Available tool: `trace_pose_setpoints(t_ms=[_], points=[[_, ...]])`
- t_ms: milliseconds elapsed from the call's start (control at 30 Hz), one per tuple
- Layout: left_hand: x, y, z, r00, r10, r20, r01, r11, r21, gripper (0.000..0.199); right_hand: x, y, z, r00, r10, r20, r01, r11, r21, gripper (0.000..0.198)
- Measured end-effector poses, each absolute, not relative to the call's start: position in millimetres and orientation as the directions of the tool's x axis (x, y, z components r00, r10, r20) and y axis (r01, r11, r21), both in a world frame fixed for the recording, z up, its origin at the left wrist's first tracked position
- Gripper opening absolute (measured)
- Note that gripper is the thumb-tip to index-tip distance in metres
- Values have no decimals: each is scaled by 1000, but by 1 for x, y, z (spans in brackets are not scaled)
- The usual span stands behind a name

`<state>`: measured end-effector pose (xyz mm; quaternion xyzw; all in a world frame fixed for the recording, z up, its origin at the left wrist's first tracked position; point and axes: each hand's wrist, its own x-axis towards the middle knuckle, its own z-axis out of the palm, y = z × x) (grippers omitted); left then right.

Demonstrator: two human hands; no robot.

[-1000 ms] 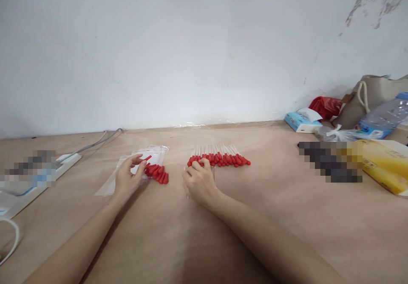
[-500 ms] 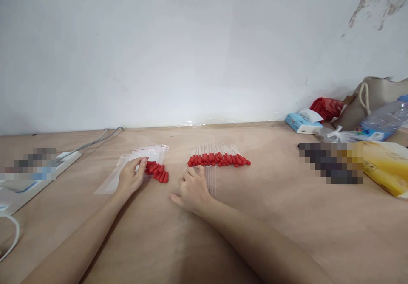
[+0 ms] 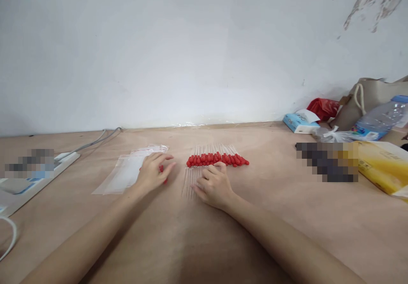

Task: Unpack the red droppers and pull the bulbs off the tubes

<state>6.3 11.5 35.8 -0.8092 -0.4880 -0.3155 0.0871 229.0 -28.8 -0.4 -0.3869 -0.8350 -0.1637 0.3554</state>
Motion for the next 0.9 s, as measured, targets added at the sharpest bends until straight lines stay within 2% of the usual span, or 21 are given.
trace_pose_setpoints(t_ms=[100,233,700,900], points=[[33,21,31,394,735,552,781,-584,220,17,245,-30,-4,-405,534,742,789,614,-11,26],[52,36,19,393,752,529,734,-603,312,20,250,-30,-8,-329,557,763,815,575,-69,23],[64,45,2,187,882,433,683,-434,587,14,248,-29,-11,-340,571,747,796,598,-95,24],[67,44,6,73,898,434,679,-364,638,17,248,-29,-12,-341,573,746,788,606,-105,24]])
